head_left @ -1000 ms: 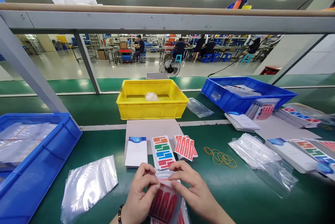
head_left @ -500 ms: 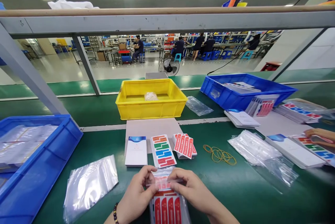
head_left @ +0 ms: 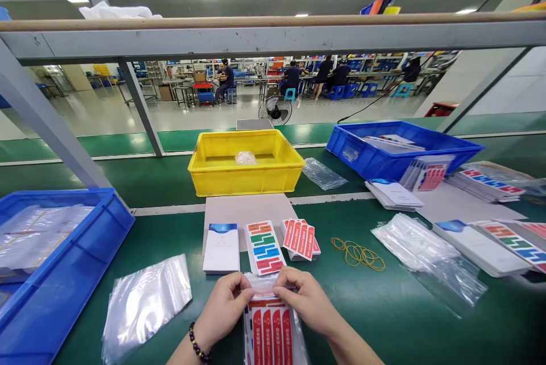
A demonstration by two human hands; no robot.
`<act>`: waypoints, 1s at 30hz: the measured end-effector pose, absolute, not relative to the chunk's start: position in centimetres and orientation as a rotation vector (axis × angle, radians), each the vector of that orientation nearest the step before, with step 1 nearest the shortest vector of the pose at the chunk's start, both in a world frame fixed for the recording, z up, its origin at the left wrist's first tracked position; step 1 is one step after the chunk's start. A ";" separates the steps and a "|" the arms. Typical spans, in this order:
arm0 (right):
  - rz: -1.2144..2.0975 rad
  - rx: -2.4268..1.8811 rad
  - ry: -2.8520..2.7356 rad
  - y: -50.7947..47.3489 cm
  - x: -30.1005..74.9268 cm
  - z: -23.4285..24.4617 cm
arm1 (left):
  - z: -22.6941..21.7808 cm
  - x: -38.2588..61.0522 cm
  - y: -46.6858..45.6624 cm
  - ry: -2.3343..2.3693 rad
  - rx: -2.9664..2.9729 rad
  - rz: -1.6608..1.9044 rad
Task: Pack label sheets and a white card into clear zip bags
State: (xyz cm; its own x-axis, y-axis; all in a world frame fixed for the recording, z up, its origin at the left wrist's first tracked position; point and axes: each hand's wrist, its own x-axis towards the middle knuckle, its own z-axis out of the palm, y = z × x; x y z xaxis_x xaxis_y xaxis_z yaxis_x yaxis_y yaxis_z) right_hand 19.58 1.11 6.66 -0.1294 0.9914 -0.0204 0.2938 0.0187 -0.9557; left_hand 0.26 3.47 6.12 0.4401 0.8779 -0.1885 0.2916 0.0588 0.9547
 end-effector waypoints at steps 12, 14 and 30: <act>1.248 -1.366 -1.449 1.4 20.0 5.9 | 5.8 1.1 3.6 1.042 1.384 0.715; 1.214 -1.388 -1.477 1.4 19.9 6.1 | 5.7 1.4 3.5 1.050 1.372 0.707; 1.183 -1.372 -1.565 1.1 19.8 6.5 | 5.5 2.3 3.9 1.045 1.337 0.705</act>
